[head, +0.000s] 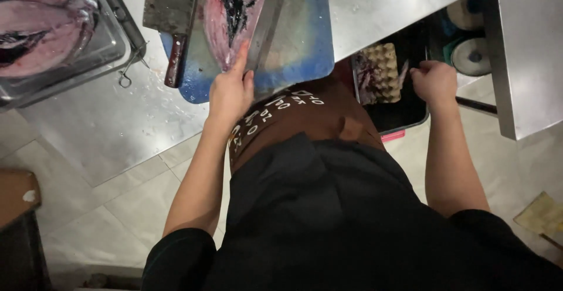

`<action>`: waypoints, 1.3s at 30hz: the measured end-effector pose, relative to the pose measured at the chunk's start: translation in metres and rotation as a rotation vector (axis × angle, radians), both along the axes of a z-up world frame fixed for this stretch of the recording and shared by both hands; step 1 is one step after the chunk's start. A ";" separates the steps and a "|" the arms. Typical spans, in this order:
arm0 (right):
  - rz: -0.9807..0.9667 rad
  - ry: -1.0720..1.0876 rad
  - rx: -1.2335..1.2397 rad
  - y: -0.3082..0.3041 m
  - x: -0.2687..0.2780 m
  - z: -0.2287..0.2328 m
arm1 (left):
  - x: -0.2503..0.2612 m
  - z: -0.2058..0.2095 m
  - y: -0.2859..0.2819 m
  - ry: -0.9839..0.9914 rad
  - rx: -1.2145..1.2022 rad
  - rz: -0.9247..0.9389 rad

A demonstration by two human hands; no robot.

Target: Cleaning and preparing fish by descaling them with a knife, gutting them, and rinsing them in water.

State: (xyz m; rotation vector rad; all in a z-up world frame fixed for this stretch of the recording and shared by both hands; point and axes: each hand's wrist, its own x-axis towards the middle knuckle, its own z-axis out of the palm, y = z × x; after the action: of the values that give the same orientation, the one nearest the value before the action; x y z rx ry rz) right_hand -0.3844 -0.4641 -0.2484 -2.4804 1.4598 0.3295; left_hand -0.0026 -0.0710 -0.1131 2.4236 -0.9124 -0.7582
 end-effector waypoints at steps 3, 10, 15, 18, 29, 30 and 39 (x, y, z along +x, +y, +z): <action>0.047 -0.092 0.023 0.005 0.044 0.020 | 0.023 -0.028 0.008 0.019 -0.036 0.098; 0.227 -0.838 0.588 0.080 0.221 0.075 | 0.072 -0.029 0.042 -0.053 0.026 0.271; 0.299 -0.926 0.660 0.104 0.340 0.015 | 0.074 -0.073 0.065 -0.081 -0.019 0.401; 0.250 -0.847 0.636 0.113 0.399 -0.013 | 0.064 -0.075 0.065 -0.180 0.009 0.452; -0.161 -0.913 1.313 0.159 0.390 0.013 | 0.043 -0.092 0.049 -0.607 0.051 0.403; -0.176 -0.948 1.393 0.155 0.389 0.015 | 0.044 -0.086 0.046 -0.581 -0.021 0.428; -0.111 -1.125 1.647 0.113 0.381 0.076 | 0.071 -0.015 -0.026 0.626 -0.766 0.688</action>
State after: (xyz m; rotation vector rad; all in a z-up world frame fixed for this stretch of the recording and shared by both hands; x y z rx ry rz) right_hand -0.0035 -0.3506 -0.1722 -0.8402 0.3610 -0.0006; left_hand 0.0688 -0.0966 -0.1278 1.5003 -0.0496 -0.6590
